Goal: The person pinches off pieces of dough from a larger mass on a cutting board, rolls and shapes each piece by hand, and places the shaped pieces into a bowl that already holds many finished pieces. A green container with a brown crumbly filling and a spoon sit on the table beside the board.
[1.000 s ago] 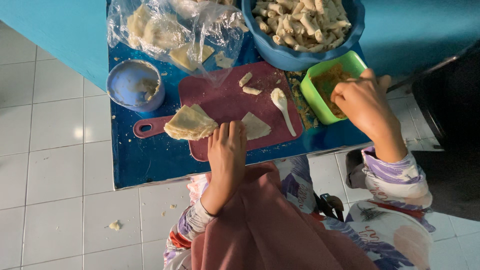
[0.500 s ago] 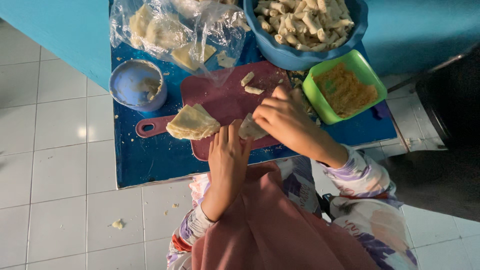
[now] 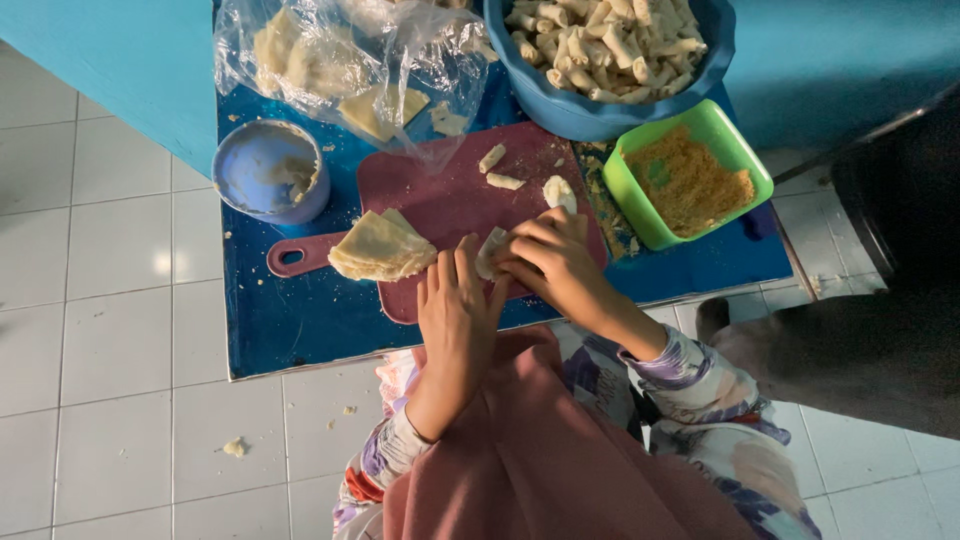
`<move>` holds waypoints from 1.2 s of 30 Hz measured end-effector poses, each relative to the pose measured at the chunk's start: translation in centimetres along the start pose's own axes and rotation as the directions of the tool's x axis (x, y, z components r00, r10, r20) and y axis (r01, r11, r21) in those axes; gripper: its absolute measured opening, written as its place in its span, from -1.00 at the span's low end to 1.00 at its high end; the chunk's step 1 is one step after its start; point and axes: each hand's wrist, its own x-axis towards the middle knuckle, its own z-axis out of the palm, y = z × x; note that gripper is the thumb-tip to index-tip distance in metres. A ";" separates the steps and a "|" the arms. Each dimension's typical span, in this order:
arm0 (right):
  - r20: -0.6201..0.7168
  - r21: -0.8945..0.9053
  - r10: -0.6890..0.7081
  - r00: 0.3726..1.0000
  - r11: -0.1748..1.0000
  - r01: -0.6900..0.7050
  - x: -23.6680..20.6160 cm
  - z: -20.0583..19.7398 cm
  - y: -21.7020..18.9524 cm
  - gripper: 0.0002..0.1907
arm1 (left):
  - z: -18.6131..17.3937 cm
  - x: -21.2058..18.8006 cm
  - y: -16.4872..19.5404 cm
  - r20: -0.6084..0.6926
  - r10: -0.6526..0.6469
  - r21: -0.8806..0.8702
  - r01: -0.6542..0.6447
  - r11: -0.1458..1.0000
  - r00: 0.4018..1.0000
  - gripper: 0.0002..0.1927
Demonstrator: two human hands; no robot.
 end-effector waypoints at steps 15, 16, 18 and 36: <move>-0.017 -0.284 0.162 0.987 0.945 -0.160 -0.9 -1.8 -0.7 -0.82 | 0.2 0.2 0.6 -0.069 0.023 -0.073 -0.028 0.997 0.997 -0.47; -0.005 -0.274 0.158 0.987 0.949 -0.154 -0.8 -1.7 -0.7 -0.84 | 0.0 0.0 0.6 -0.060 0.033 -0.108 -0.039 0.993 0.998 -0.50; 0.004 -0.234 0.155 0.988 0.961 -0.150 -0.7 -1.9 -0.8 -0.86 | -0.2 -0.1 0.5 -0.048 0.054 -0.178 -0.061 0.982 0.997 -0.56; -0.028 0.061 0.145 0.989 0.988 -0.143 -0.2 -1.6 -1.4 -0.77 | 0.2 0.2 0.6 -0.096 0.096 -0.110 -0.106 0.988 0.991 -0.90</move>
